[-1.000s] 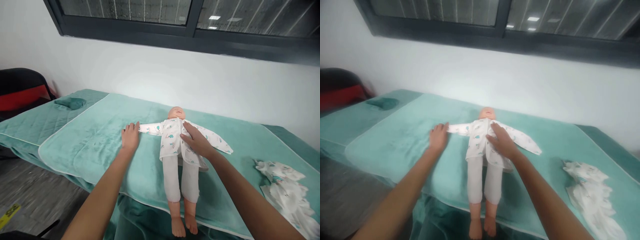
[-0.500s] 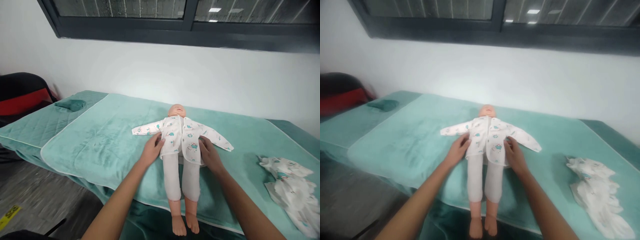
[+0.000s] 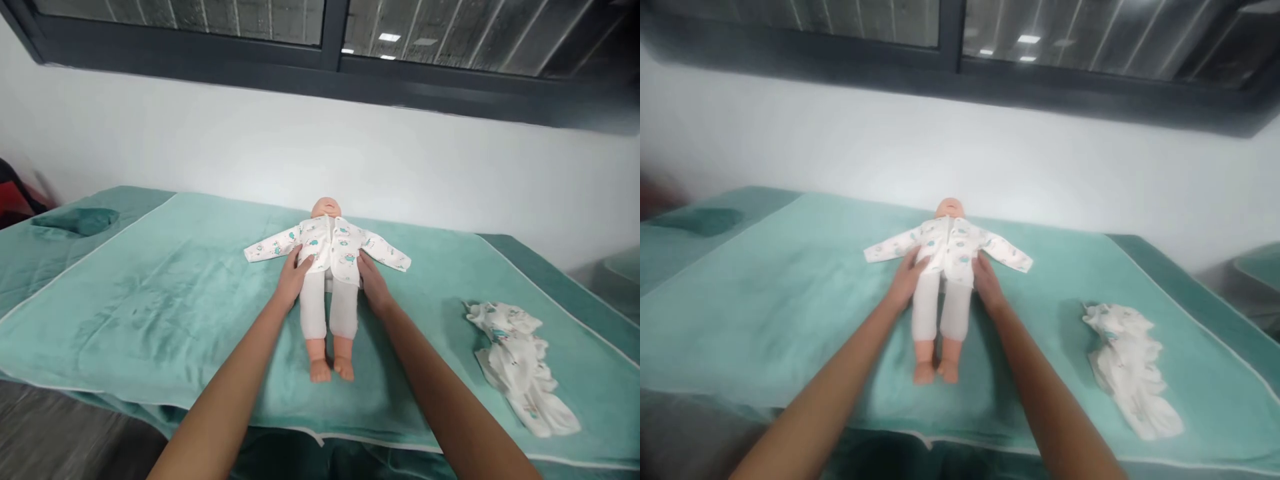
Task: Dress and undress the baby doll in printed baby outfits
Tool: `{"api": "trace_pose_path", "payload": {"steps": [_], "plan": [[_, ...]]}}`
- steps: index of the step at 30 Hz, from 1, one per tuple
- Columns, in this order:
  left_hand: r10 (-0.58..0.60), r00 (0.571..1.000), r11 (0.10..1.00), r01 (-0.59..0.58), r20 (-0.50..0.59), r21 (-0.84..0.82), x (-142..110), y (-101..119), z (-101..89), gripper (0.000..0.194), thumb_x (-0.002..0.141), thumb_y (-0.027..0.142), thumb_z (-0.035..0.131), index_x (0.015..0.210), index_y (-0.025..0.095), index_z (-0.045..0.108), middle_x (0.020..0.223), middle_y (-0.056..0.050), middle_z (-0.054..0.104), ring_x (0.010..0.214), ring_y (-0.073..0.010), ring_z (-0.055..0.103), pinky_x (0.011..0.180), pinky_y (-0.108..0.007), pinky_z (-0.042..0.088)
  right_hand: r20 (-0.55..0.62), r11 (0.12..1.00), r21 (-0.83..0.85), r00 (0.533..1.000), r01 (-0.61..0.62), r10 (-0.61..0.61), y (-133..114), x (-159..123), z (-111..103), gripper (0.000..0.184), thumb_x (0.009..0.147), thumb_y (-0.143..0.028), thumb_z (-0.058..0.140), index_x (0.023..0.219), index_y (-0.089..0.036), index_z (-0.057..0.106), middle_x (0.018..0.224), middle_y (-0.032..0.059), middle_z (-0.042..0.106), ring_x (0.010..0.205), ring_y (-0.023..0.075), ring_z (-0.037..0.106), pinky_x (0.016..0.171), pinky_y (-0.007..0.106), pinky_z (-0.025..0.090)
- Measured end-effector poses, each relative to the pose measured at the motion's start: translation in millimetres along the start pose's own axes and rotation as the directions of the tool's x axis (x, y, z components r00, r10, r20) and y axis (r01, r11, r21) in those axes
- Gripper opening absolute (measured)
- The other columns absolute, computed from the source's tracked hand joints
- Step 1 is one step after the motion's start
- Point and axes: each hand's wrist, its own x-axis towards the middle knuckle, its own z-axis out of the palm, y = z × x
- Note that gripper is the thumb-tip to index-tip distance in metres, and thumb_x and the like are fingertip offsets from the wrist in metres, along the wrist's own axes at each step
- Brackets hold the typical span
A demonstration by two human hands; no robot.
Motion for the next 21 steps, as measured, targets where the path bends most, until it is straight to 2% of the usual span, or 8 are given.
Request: {"api": "trace_pose_path", "payload": {"steps": [3, 6, 9, 11, 14, 17, 19, 21], "plan": [[0.02, 1.0, 0.994, -0.019, -0.009, 0.103, -19.1, -7.0, -4.2, 0.05, 0.093, 0.042, 0.055, 0.138, 0.021, 0.053, 0.147, -0.01, 0.053, 0.133, -0.0245, 0.051, 0.115, -0.043, 0.037, 0.085, 1.0, -0.014, 0.996, -0.028, 0.029, 5.0, -34.1, -18.3, 0.052, 0.092, -0.056, 0.052, 0.133, -0.024, 0.056, 0.14, 0.0071, 0.06, 0.127, 0.0246, 0.055, 0.112, 0.044, 0.04], [0.098, 0.995, 0.973, -0.098, 0.01, 0.21, -51.2, -9.4, -14.6, 0.048, 0.094, 0.042, 0.052, 0.138, 0.022, 0.053, 0.144, -0.009, 0.055, 0.128, -0.0229, 0.054, 0.113, -0.042, 0.04, 0.172, 0.968, -0.252, 0.985, 0.013, 0.032, 10.8, -79.7, -59.4, 0.047, 0.093, -0.051, 0.053, 0.133, -0.026, 0.055, 0.136, 0.0075, 0.061, 0.122, 0.0252, 0.059, 0.108, 0.046, 0.044], [0.185, 0.982, 0.939, -0.184, 0.026, 0.291, -86.1, -10.9, -23.1, 0.04, 0.096, 0.039, 0.05, 0.131, 0.024, 0.058, 0.138, -0.009, 0.058, 0.125, -0.0217, 0.056, 0.111, -0.041, 0.042, 0.032, 0.781, -0.599, 0.981, 0.174, -0.193, 11.7, -112.6, -126.0, 0.044, 0.09, -0.048, 0.057, 0.128, -0.027, 0.058, 0.137, 0.01, 0.059, 0.128, 0.03, 0.054, 0.11, 0.052, 0.04], [0.214, 0.977, 0.92, -0.21, 0.026, 0.331, -108.4, -12.7, -24.9, 0.036, 0.096, 0.037, 0.049, 0.128, 0.024, 0.06, 0.134, -0.008, 0.059, 0.123, -0.0215, 0.057, 0.11, -0.041, 0.044, -0.127, 0.603, -0.794, 0.947, 0.082, -0.296, 12.1, -121.1, -177.6, 0.043, 0.09, -0.049, 0.054, 0.124, -0.024, 0.06, 0.134, 0.0151, 0.06, 0.129, 0.0356, 0.052, 0.111, 0.056, 0.037], [0.227, 0.974, 0.91, -0.22, 0.023, 0.352, -140.3, -16.3, -22.4, 0.035, 0.097, 0.034, 0.048, 0.128, 0.025, 0.06, 0.133, -0.009, 0.059, 0.123, -0.0225, 0.057, 0.108, -0.043, 0.046, -0.353, 0.427, -0.866, 0.923, -0.259, -0.157, 20.1, -117.6, -243.7, 0.046, 0.083, -0.059, 0.058, 0.107, -0.021, 0.066, 0.117, 0.0236, 0.066, 0.112, 0.047, 0.058, 0.089, 0.063, 0.045], [0.216, 0.976, 0.916, -0.205, 0.005, 0.346, -173.1, -19.0, -18.4, 0.036, 0.097, 0.033, 0.047, 0.131, 0.027, 0.058, 0.135, -0.01, 0.058, 0.125, -0.0234, 0.056, 0.107, -0.044, 0.048, -0.369, 0.457, -0.8, 0.92, -0.388, 0.135, 33.5, -107.2, -279.5, 0.043, 0.073, -0.066, 0.063, 0.086, -0.025, 0.066, 0.092, 0.0181, 0.07, 0.078, 0.0413, 0.065, 0.066, 0.057, 0.047], [0.189, 0.982, 0.927, -0.182, 0.012, 0.326, -196.4, -19.8, -18.0, 0.036, 0.098, 0.032, 0.047, 0.131, 0.028, 0.058, 0.134, -0.009, 0.059, 0.124, -0.0229, 0.058, 0.107, -0.044, 0.048, -0.304, 0.48, -0.819, 0.947, -0.315, 0.104, 39.5, -101.1, -289.5, 0.039, 0.071, -0.064, 0.064, 0.081, -0.026, 0.067, 0.09, 0.0172, 0.069, 0.079, 0.0401, 0.064, 0.068, 0.055, 0.045], [0.141, 0.989, 0.941, -0.147, 0.042, 0.306, -219.6, -20.2, -20.5, 0.035, 0.098, 0.032, 0.047, 0.13, 0.029, 0.06, 0.132, -0.009, 0.061, 0.123, -0.023, 0.059, 0.108, -0.044, 0.049, -0.345, 0.497, -0.817, 0.938, -0.294, -0.012, 41.3, -97.5, -293.5, 0.033, 0.07, -0.06, 0.066, 0.071, -0.027, 0.067, 0.083, 0.0179, 0.067, 0.079, 0.04, 0.063, 0.07, 0.055, 0.043]]}}
